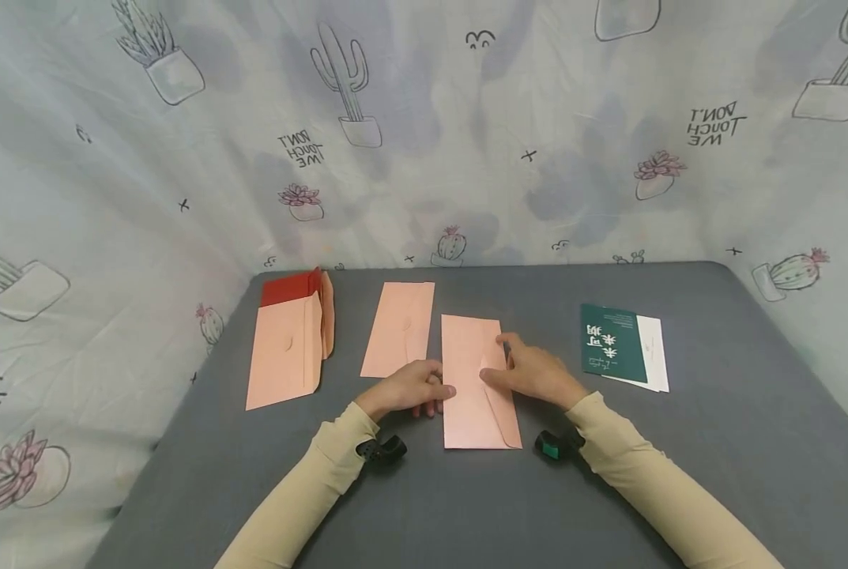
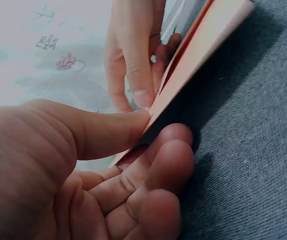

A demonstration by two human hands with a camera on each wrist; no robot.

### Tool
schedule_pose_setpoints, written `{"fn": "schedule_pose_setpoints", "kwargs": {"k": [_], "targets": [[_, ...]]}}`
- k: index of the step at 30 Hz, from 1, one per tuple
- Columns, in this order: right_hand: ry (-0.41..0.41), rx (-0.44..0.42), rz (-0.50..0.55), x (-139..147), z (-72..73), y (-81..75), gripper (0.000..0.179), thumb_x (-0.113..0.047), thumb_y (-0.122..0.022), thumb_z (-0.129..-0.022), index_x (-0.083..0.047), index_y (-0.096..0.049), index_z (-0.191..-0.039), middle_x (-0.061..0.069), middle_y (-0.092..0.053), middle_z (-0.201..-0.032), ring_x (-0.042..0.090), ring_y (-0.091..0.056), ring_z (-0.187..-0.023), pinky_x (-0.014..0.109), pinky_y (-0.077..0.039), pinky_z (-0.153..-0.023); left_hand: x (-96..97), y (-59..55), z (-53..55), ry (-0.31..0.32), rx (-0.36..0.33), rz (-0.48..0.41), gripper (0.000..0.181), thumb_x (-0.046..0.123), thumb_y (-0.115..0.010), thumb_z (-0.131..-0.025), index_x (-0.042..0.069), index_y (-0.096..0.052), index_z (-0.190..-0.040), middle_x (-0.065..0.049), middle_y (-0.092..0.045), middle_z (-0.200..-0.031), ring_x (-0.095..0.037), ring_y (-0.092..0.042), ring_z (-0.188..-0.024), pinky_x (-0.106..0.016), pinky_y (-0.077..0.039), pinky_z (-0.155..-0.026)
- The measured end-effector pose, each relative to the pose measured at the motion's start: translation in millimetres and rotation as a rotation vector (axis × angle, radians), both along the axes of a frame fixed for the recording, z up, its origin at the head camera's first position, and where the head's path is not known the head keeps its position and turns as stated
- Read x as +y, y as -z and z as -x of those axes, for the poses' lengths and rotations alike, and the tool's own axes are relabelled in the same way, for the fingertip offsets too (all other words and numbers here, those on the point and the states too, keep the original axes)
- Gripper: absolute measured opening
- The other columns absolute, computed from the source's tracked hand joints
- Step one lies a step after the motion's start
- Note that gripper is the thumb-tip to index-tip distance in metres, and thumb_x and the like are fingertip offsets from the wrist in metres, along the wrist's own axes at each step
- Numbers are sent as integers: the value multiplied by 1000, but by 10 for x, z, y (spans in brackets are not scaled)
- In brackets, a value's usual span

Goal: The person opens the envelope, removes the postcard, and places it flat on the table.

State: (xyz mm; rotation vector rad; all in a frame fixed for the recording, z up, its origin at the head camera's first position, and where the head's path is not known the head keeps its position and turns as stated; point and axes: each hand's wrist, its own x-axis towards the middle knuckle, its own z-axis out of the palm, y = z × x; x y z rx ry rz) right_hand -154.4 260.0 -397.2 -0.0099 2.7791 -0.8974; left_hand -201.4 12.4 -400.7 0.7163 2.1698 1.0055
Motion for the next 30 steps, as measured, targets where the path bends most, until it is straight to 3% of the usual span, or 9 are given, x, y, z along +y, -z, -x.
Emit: {"fn": "schedule_pose_setpoints", "kwargs": {"k": [4, 7, 11, 14, 17, 19, 21, 25, 30], "targets": [[-6, 20, -74, -23, -9, 0, 86, -61, -67, -87, -11, -38, -150, 4, -59, -91, 19, -55, -76, 32, -39, -61, 24, -27, -42, -22, 41, 26, 22, 26, -68, -96, 9, -59, -85, 1, -65, -65, -12, -55, -53, -24, -43, -47], [-15, 8, -69, -33, -42, 24, 81, -56, -68, -89, -12, -39, -150, 4, -60, -91, 18, -56, -75, 32, -40, -60, 14, -29, -113, -27, 104, 99, 27, 32, -72, -93, 12, -61, -79, 3, -60, -61, -12, -53, -53, -26, -41, -48], [-35, -5, -50, -55, -107, 65, 74, -50, -67, -92, -12, -40, -150, 2, -61, -88, 16, -55, -69, 31, -39, -57, 7, -20, -261, -13, 343, 229, 32, 37, -75, -90, 17, -58, -72, 7, -51, -59, -9, -47, -53, -26, -34, -49], [-60, 2, -75, -45, -111, 48, 75, -51, -67, -92, -13, -39, -150, 6, -66, -96, 20, -60, -79, 37, -45, -63, 58, -37, -349, 26, 569, 281, 28, 38, -77, -88, 15, -64, -95, 2, -60, -86, -14, -54, -76, -29, -43, -61], [-132, -3, -105, 9, -110, -6, 81, -52, -70, -88, -14, -38, -152, 12, -68, -120, 27, -65, -103, 50, -51, -81, 110, -55, -403, 145, 671, 301, 54, 43, -74, -91, 16, -58, -135, -8, -56, -133, -25, -53, -120, -41, -48, -95], [-190, -12, -102, 48, -127, -44, 85, -50, -74, -86, -13, -38, -153, 14, -62, -136, 31, -62, -118, 57, -49, -93, 116, -64, -429, 230, 666, 301, 65, 45, -70, -93, 20, -49, -149, -11, -42, -156, -31, -39, -144, -52, -37, -114], [-235, -21, -93, 67, -146, -72, 86, -47, -76, -84, -12, -38, -153, 14, -58, -143, 31, -60, -125, 58, -47, -98, 110, -74, -448, 275, 630, 311, 66, 47, -66, -96, 23, -46, -153, -11, -34, -164, -32, -31, -152, -58, -30, -119], [-262, -19, -106, 32, -175, -81, 88, -49, -76, -83, -10, -39, -153, 13, -54, -148, 30, -57, -130, 59, -47, -98, 94, -74, -463, 278, 600, 323, 66, 48, -64, -97, 23, -44, -155, -10, -29, -167, -31, -27, -155, -59, -26, -121], [-229, -5, -130, -31, -198, -54, 87, -53, -75, -83, -13, -40, -152, 12, -55, -148, 30, -57, -130, 63, -47, -95, 82, -41, -477, 262, 626, 335, 65, 47, -65, -96, 23, -46, -153, -11, -32, -166, -31, -31, -153, -58, -29, -121]]}}
